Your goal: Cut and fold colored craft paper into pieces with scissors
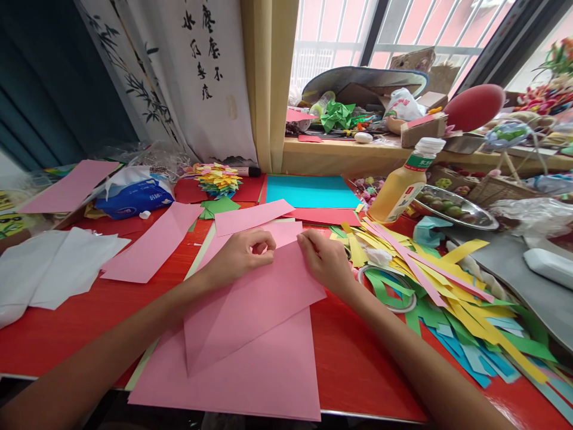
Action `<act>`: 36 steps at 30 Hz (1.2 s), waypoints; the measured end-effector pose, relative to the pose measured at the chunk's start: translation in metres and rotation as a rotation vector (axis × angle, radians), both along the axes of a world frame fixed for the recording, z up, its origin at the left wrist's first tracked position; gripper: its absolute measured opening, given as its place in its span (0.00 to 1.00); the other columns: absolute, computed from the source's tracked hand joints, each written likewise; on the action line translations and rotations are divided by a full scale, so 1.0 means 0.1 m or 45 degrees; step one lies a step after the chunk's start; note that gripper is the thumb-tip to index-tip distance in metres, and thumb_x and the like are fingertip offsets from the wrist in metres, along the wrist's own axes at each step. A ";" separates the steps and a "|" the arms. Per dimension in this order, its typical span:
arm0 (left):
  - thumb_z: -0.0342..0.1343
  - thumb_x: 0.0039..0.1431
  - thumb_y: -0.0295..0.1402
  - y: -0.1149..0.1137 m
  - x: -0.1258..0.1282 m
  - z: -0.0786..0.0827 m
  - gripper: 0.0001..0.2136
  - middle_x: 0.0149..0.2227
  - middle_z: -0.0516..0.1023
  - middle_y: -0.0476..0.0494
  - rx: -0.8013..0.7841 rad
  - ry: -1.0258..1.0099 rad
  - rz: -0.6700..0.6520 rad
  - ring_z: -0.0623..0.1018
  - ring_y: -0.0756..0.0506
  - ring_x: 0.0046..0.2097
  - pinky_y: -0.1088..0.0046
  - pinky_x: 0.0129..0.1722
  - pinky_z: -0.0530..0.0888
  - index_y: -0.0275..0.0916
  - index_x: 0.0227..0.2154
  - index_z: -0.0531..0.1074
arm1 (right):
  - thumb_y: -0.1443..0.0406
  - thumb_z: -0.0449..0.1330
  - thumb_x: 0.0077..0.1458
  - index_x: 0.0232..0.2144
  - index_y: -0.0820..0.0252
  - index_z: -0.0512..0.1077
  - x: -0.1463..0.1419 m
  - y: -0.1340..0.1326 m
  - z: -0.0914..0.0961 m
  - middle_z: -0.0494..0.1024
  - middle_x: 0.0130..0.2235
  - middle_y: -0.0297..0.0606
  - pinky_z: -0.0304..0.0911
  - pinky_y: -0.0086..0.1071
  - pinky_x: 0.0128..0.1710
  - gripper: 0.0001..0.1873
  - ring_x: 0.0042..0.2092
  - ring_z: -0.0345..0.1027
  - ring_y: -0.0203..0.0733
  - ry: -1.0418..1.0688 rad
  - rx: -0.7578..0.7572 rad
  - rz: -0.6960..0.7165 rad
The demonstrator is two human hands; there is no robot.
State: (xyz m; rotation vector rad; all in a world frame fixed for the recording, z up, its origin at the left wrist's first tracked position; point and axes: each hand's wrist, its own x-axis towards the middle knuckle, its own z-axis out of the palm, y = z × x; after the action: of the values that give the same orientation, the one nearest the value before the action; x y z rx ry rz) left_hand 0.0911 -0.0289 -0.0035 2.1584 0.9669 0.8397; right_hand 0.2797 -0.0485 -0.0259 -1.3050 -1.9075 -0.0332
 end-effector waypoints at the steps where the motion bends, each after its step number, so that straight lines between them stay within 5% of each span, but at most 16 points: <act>1: 0.49 0.46 0.28 0.00 -0.01 0.01 0.03 0.24 0.61 0.53 -0.009 0.008 0.002 0.62 0.53 0.27 0.76 0.27 0.58 0.38 0.21 0.63 | 0.63 0.48 0.57 0.23 0.59 0.62 0.01 0.01 0.00 0.63 0.19 0.31 0.49 0.26 0.21 0.12 0.20 0.53 0.32 -0.005 -0.005 -0.004; 36: 0.47 0.45 0.27 0.21 -0.22 0.08 0.04 0.24 0.62 0.52 0.016 0.120 -0.076 0.61 0.52 0.28 0.76 0.26 0.58 0.38 0.19 0.59 | 0.58 0.47 0.57 0.27 0.58 0.68 0.58 0.27 0.10 0.67 0.22 0.35 0.51 0.30 0.24 0.14 0.24 0.60 0.37 0.051 0.104 -0.390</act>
State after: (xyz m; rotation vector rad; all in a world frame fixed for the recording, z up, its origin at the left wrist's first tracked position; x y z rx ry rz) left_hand 0.0691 -0.0075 0.0050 2.2440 0.9404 0.7228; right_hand 0.3375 -0.0217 -0.0157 -1.5178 -1.6404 -0.2365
